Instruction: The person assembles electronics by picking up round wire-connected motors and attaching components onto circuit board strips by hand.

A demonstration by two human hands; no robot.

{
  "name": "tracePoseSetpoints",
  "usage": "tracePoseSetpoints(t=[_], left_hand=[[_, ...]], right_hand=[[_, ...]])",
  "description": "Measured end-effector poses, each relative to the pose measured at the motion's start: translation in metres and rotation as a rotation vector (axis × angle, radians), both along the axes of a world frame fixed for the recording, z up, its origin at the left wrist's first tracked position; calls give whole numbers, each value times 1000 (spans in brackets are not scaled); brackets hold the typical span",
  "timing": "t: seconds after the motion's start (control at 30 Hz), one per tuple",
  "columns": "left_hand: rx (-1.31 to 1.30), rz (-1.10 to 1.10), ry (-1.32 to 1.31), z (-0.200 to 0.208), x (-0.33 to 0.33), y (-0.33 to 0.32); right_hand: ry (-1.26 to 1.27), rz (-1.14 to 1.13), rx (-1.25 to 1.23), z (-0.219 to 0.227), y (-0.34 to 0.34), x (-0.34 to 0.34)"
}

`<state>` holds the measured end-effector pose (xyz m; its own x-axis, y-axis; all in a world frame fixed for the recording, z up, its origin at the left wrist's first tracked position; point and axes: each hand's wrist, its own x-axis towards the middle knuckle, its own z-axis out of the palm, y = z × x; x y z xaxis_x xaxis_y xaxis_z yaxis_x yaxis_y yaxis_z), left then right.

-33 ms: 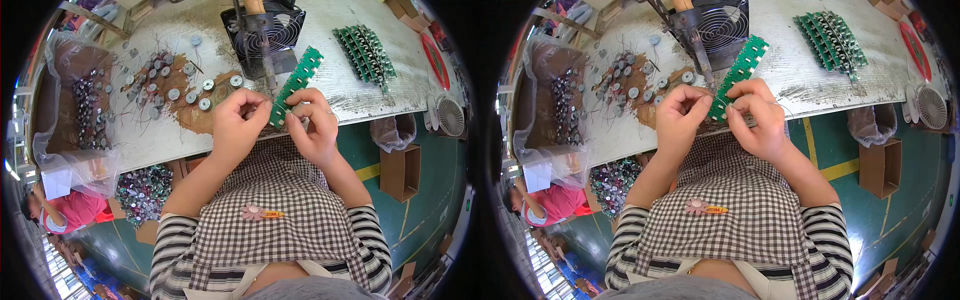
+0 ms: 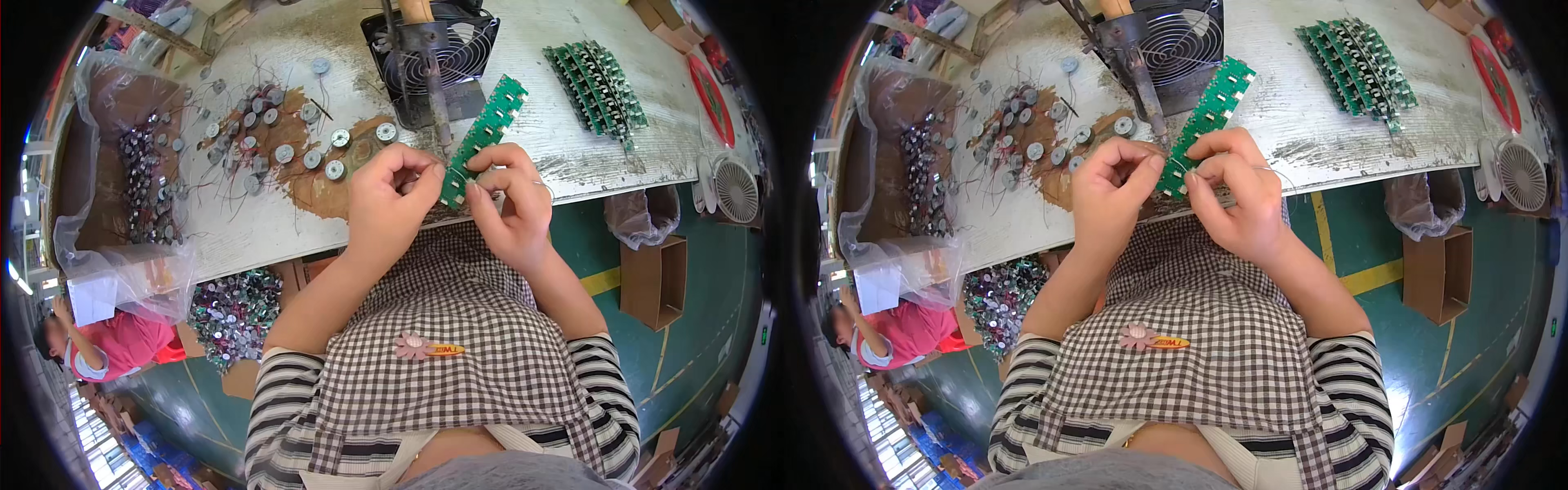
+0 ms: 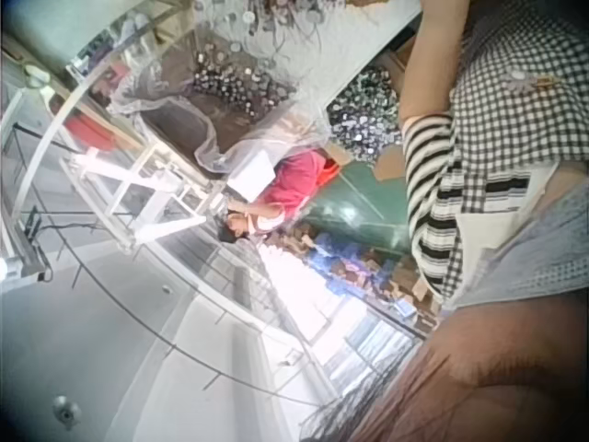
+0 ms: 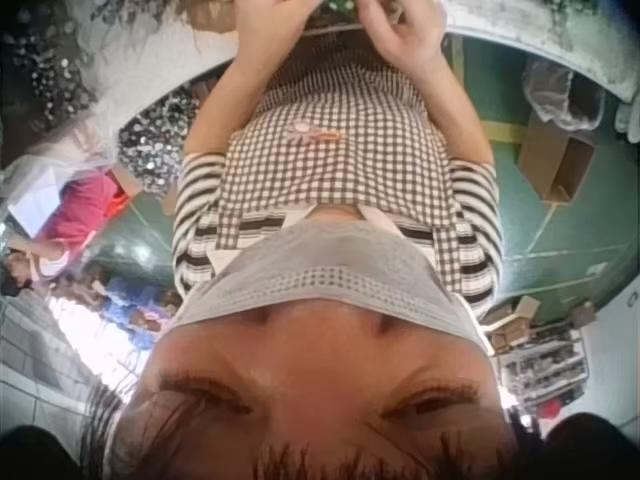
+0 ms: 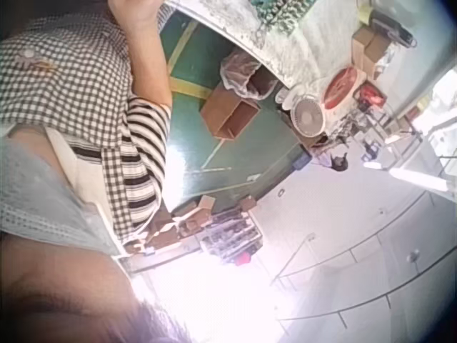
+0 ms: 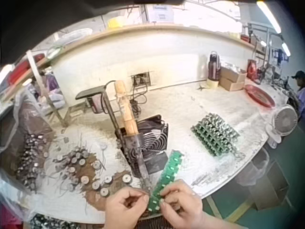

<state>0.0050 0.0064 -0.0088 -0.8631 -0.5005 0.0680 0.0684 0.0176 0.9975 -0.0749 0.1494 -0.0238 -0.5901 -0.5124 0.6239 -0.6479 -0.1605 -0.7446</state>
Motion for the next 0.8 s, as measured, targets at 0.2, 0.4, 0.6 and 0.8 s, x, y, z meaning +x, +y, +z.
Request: tracePoseSetpoints(t=[0.2,0.4,0.6,0.8], left_hand=[[-47,4,0,1,-6,-4],[-2,52,28,-2,-2,4],[-33,42,17,-6,-1,5],[-404,-141,9,14,0,-35]], right_hand=[[102,-46,-7,5,-8,-8],[79,-26,-5,-2,-6,-3],[148,-156,-39,-6,-4,-5],[-320,-39,-199,-15,0,-10]])
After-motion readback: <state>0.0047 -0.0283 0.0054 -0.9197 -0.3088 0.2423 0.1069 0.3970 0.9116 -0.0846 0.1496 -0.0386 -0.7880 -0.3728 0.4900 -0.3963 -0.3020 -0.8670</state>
